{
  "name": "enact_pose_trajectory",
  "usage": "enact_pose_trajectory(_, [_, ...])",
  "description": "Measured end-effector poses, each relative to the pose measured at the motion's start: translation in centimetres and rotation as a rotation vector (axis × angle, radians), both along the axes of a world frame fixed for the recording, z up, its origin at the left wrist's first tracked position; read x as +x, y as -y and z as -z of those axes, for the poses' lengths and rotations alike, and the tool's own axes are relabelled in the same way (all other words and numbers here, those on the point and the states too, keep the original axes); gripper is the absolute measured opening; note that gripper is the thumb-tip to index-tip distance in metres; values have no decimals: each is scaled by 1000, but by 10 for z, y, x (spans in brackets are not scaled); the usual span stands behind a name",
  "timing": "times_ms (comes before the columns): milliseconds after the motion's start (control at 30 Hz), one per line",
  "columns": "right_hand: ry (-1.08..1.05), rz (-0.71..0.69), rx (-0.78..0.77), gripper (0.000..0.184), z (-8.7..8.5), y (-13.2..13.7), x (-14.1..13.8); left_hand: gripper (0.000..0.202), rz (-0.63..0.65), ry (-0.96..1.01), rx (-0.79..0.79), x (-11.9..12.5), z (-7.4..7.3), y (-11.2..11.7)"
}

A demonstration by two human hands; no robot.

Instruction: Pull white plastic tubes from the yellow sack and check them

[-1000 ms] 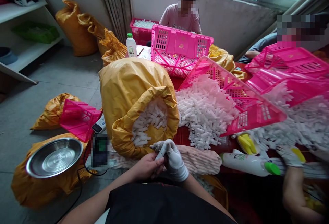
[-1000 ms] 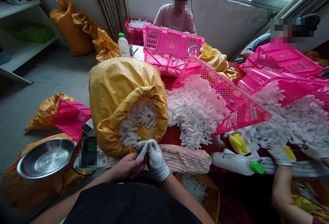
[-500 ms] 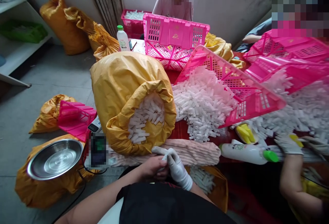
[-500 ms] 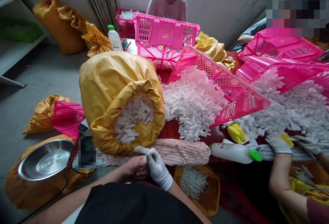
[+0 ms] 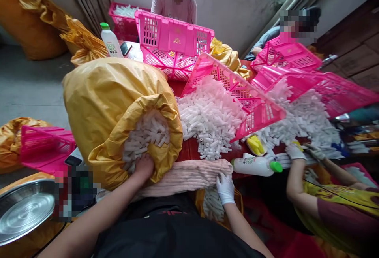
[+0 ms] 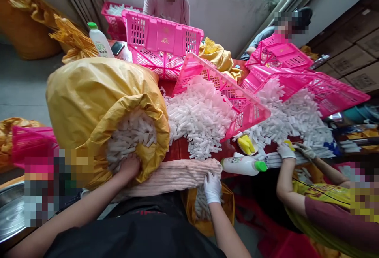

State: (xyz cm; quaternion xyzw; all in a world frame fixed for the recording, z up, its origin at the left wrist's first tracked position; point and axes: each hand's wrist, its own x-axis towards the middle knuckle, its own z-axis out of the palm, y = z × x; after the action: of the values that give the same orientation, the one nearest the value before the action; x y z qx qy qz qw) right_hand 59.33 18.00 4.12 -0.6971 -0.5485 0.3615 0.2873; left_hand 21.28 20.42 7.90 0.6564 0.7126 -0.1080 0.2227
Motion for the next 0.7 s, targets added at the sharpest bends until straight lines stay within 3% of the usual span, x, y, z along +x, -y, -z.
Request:
enact_pose_trajectory(100, [377, -177, -20, 22, -1, -43, -30, 34, -11, 4, 4, 2, 3, 0])
enact_pose_trajectory(200, [691, -386, -108, 24, -6, -87, -67, 34, -25, 30, 12, 2, -1, 0])
enact_pose_trajectory(333, [673, -455, -73, 21, -13, -114, -94, 34, -73, 88, 9, 2, -7, -2])
enact_pose_trajectory(433, [304, -432, -7, 22, -24, -111, -117, 32, -118, 151, 33, 2, -13, -5])
enact_pose_trajectory(533, [-308, -298, -158, 36, -51, -91, -148, 33, -132, 246, 69, 1, -27, 0])
enact_pose_trajectory(600, [-602, -227, -314, 46, -78, -74, -169, 37, -104, 432, 139, 0, -43, 11])
enact_pose_trajectory(700, [-843, -195, -458, 43, -118, -54, -192, 38, -54, 859, 272, 0, -69, 33])
